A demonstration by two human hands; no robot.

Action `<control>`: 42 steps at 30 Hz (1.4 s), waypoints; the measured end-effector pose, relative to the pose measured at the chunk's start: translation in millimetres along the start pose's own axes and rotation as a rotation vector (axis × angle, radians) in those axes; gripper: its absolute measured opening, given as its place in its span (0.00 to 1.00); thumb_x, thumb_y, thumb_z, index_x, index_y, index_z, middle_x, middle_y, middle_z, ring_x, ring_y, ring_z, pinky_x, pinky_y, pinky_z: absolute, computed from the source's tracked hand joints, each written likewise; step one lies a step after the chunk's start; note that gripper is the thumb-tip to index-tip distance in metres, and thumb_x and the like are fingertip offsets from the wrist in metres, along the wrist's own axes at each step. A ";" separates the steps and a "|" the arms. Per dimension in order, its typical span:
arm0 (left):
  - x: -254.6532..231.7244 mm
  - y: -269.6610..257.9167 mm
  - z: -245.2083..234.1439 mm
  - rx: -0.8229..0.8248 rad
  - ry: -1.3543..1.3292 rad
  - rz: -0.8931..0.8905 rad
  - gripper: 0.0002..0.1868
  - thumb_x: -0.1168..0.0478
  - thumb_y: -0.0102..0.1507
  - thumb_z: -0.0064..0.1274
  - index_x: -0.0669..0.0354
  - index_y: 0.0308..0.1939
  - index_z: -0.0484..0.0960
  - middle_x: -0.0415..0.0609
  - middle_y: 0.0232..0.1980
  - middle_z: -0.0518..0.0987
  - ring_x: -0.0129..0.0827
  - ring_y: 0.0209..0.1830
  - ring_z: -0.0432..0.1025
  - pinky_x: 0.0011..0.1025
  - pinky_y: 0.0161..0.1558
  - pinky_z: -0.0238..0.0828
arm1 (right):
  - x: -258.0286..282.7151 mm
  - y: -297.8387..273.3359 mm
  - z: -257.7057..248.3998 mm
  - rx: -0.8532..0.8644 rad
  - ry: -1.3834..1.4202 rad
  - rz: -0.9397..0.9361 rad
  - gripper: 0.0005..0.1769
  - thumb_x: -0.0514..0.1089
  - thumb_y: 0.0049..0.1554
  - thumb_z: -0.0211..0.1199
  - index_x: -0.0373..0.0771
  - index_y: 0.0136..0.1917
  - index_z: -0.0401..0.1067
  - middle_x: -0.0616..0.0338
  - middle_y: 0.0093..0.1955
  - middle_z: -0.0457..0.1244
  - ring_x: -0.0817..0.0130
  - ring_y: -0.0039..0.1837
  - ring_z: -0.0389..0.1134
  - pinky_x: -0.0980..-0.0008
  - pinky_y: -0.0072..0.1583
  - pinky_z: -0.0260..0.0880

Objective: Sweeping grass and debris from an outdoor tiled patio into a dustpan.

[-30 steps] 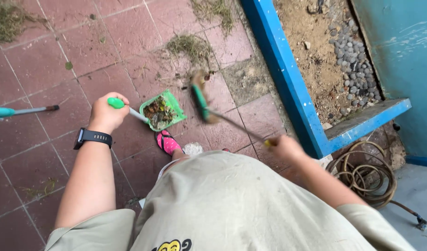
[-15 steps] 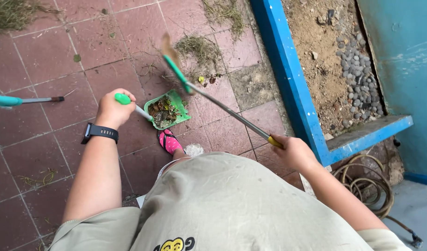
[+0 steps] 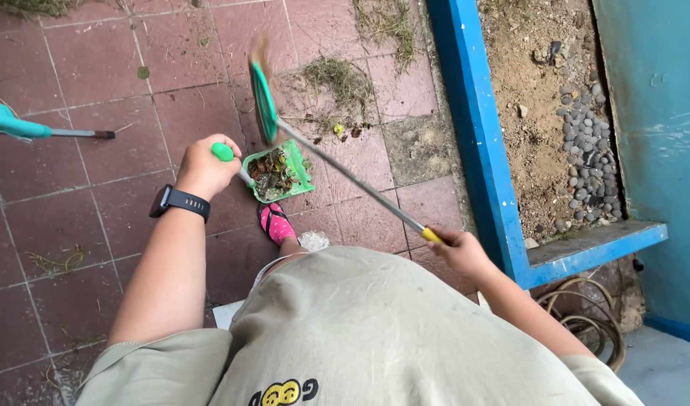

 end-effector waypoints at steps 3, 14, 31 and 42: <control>3.5 -5.1 -10.2 -0.017 -0.010 0.006 0.09 0.59 0.52 0.58 0.36 0.35 0.84 0.40 0.36 0.83 0.39 0.45 0.79 0.34 0.46 0.72 | 9.8 -4.9 -10.2 -0.020 -0.262 -0.008 0.27 0.49 0.52 0.72 0.60 0.66 0.77 0.51 0.56 0.73 0.60 0.57 0.74 0.59 0.52 0.71; 55.8 13.6 -28.0 -0.065 -0.011 0.038 0.10 0.60 0.54 0.62 0.36 0.37 0.85 0.45 0.43 0.85 0.45 0.52 0.78 0.38 0.51 0.71 | 33.4 -19.2 -17.8 -0.092 -0.448 0.071 0.27 0.54 0.53 0.71 0.64 0.66 0.76 0.60 0.56 0.73 0.57 0.63 0.72 0.59 0.60 0.73; 63.0 28.3 -27.2 -0.033 -0.020 -0.048 0.09 0.60 0.54 0.60 0.35 0.35 0.84 0.40 0.43 0.84 0.41 0.52 0.77 0.37 0.51 0.72 | 31.2 9.8 29.8 0.078 0.269 0.033 0.24 0.36 0.57 0.65 0.33 0.67 0.72 0.49 0.30 0.62 0.76 0.20 0.51 0.77 0.21 0.47; 71.2 23.1 -30.1 -0.043 -0.030 -0.057 0.07 0.58 0.56 0.60 0.35 0.35 0.84 0.42 0.42 0.83 0.42 0.53 0.77 0.37 0.51 0.72 | 76.7 -9.7 26.9 0.021 -0.508 -0.056 0.26 0.51 0.55 0.70 0.59 0.67 0.77 0.56 0.52 0.74 0.55 0.54 0.76 0.62 0.51 0.74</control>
Point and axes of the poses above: each hand's wrist, its own y-axis towards the middle knuckle, its own z-axis out of the palm, x = y × z, the point moved 8 cm from there along y, towards the middle knuckle
